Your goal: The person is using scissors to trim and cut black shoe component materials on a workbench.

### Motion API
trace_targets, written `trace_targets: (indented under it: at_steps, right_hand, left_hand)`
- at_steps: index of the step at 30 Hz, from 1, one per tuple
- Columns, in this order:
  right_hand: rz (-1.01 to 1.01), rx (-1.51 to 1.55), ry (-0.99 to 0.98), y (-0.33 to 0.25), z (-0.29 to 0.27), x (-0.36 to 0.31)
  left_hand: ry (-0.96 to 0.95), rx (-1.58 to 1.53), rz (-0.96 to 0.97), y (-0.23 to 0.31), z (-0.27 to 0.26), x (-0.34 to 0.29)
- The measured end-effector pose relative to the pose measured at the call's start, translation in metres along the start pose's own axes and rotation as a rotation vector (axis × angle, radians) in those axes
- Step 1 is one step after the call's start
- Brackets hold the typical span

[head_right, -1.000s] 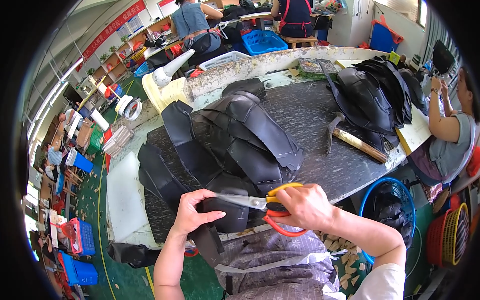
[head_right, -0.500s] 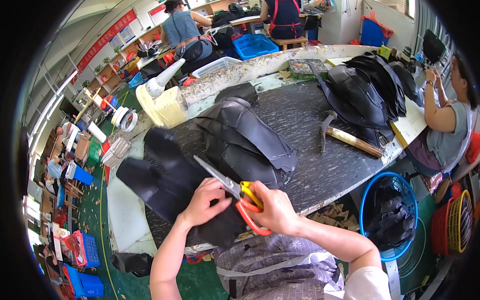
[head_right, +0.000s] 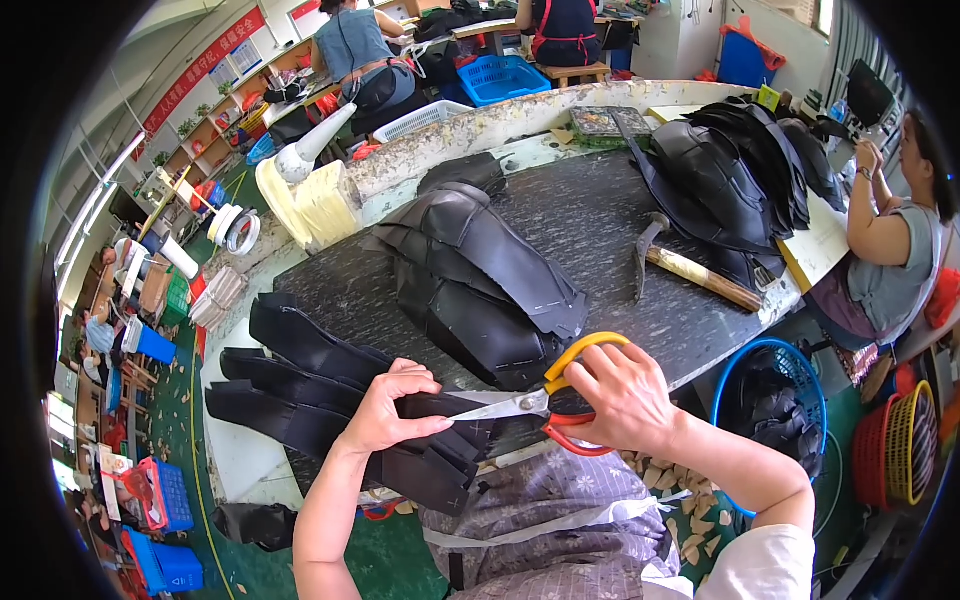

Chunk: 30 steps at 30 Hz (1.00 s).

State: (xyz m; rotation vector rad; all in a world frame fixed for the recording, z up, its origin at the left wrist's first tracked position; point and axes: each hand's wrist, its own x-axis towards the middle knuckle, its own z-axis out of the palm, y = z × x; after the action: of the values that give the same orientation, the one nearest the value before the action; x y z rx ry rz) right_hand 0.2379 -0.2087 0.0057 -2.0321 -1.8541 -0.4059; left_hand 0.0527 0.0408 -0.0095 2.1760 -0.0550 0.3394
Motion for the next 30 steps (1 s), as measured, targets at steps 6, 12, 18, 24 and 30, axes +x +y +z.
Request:
trace_targets:
  at_steps: [6, 12, 18, 24, 30]
  right_hand:
    - [0.065, 0.084, -0.01, -0.004, 0.007, -0.012]
    - [0.062, 0.101, -0.019, -0.01, 0.01, -0.004]
    - [0.039, 0.126, -0.015, -0.005, 0.017, -0.008]
    - [-0.028, 0.074, 0.141, -0.013, 0.018, 0.02]
    - [0.386, 0.548, 0.057, 0.003, 0.021, -0.014]
  left_hand:
    - [0.099, -0.175, -0.102, -0.001, 0.0, -0.005]
    - [0.12, -0.08, -0.095, -0.001, 0.0, -0.005]
    - [0.121, -0.082, -0.099, -0.001, 0.002, -0.004]
    - [0.115, -0.071, -0.113, -0.004, 0.001, -0.004]
    - [-0.013, 0.111, 0.012, 0.013, -0.007, -0.004]
